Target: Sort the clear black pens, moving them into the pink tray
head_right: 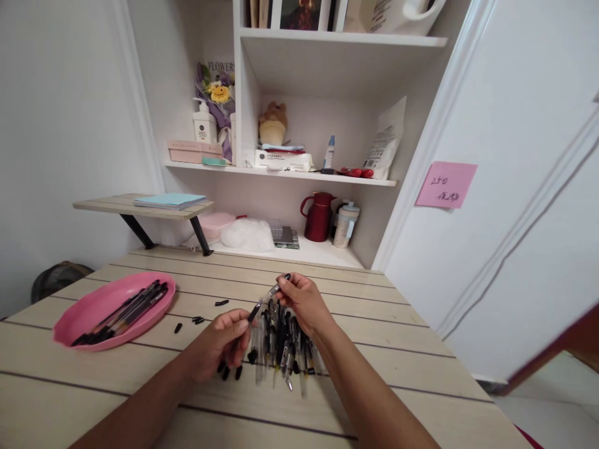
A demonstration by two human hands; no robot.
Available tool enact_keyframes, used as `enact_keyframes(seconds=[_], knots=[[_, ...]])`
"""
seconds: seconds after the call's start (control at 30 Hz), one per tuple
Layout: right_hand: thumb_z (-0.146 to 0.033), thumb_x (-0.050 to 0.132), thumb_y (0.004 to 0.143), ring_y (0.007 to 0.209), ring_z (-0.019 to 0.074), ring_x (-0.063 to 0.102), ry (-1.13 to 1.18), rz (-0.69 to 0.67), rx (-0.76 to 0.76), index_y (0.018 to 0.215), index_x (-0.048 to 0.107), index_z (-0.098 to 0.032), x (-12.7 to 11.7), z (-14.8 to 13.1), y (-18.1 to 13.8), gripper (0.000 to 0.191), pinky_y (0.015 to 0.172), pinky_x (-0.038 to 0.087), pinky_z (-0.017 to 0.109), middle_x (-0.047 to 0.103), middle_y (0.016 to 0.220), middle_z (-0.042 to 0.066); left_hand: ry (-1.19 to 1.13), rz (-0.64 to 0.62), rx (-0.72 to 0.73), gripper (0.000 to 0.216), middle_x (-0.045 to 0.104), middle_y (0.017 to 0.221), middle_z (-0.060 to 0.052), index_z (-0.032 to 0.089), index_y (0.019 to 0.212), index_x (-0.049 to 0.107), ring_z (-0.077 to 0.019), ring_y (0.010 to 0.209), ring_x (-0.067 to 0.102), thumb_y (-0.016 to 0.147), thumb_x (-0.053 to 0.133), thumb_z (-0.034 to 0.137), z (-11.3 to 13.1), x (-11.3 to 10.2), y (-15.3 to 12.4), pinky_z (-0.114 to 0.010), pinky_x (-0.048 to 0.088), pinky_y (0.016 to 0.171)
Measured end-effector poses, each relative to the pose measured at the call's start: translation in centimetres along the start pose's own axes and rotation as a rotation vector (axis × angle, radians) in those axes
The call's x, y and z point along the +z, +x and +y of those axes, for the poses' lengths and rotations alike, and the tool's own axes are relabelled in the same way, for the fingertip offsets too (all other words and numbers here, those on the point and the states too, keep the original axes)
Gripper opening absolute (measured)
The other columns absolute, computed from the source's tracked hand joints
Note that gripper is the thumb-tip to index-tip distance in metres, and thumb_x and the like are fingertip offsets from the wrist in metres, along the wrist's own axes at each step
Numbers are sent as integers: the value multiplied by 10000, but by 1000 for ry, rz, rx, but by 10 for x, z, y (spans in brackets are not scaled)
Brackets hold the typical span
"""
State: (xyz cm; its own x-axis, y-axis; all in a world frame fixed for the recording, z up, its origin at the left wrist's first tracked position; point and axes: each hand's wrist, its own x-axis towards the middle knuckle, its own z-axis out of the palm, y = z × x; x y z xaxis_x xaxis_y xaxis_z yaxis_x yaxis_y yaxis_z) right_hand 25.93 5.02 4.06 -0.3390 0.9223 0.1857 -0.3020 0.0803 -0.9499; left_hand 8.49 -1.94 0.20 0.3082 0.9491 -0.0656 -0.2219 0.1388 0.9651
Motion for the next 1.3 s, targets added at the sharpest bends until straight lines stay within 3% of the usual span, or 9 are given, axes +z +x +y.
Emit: enact_keyframes(seconds=[0.17, 0.43, 0.73, 1.0, 1.13, 1.2, 1.3], knots=[[-330, 657, 659, 517, 64, 478, 5, 20, -63, 777, 582, -157, 11, -2, -5, 223, 491, 356, 187, 544, 595, -26, 33, 34, 21, 263, 525, 539, 44, 144, 886, 525, -28, 315, 415, 745, 535, 366, 0, -3, 1, -138, 214, 299], [-322, 634, 681, 483, 68, 462, -110, -62, -41, 784, 576, -154, 15, 3, -11, 206, 479, 350, 194, 547, 545, -32, 58, 41, 45, 258, 522, 545, 34, 132, 883, 557, -22, 331, 372, 742, 534, 348, 2, -1, -1, -149, 199, 314], [-345, 621, 679, 476, 77, 466, -170, -73, -19, 779, 572, -156, 17, 5, -12, 219, 473, 349, 202, 547, 539, -32, 33, 31, 53, 211, 544, 609, -13, 106, 708, 581, -37, 399, 399, 709, 550, 315, 1, -3, -1, -161, 220, 350], [-375, 584, 690, 496, 109, 515, -254, -41, -4, 748, 572, -154, 31, 12, -21, 229, 460, 335, 212, 544, 523, -19, 68, -2, 84, 271, 447, 406, 22, 100, 610, 560, -38, 357, 337, 722, 546, 346, 7, 2, -4, -164, 200, 353], [-381, 590, 683, 462, 84, 441, -255, -20, -11, 714, 572, -154, 34, 10, -23, 230, 452, 319, 205, 517, 506, -29, -30, 31, 85, 244, 543, 522, 6, 112, 807, 579, -42, 366, 391, 693, 586, 328, 8, 3, -3, -160, 222, 340], [-383, 600, 675, 472, 81, 430, -228, -16, -26, 702, 573, -157, 35, 10, -24, 229, 462, 324, 207, 514, 529, -28, -60, 53, 96, 336, 587, 601, -3, 136, 957, 541, -52, 384, 437, 678, 607, 310, 8, 2, -3, -159, 243, 339], [-406, 608, 663, 493, 88, 442, -191, 4, -38, 712, 579, -164, 37, 14, -27, 248, 476, 338, 213, 524, 573, -20, -44, 55, 102, 401, 598, 614, -7, 136, 1025, 507, -61, 387, 465, 676, 614, 302, 7, -1, -3, -160, 257, 335]])
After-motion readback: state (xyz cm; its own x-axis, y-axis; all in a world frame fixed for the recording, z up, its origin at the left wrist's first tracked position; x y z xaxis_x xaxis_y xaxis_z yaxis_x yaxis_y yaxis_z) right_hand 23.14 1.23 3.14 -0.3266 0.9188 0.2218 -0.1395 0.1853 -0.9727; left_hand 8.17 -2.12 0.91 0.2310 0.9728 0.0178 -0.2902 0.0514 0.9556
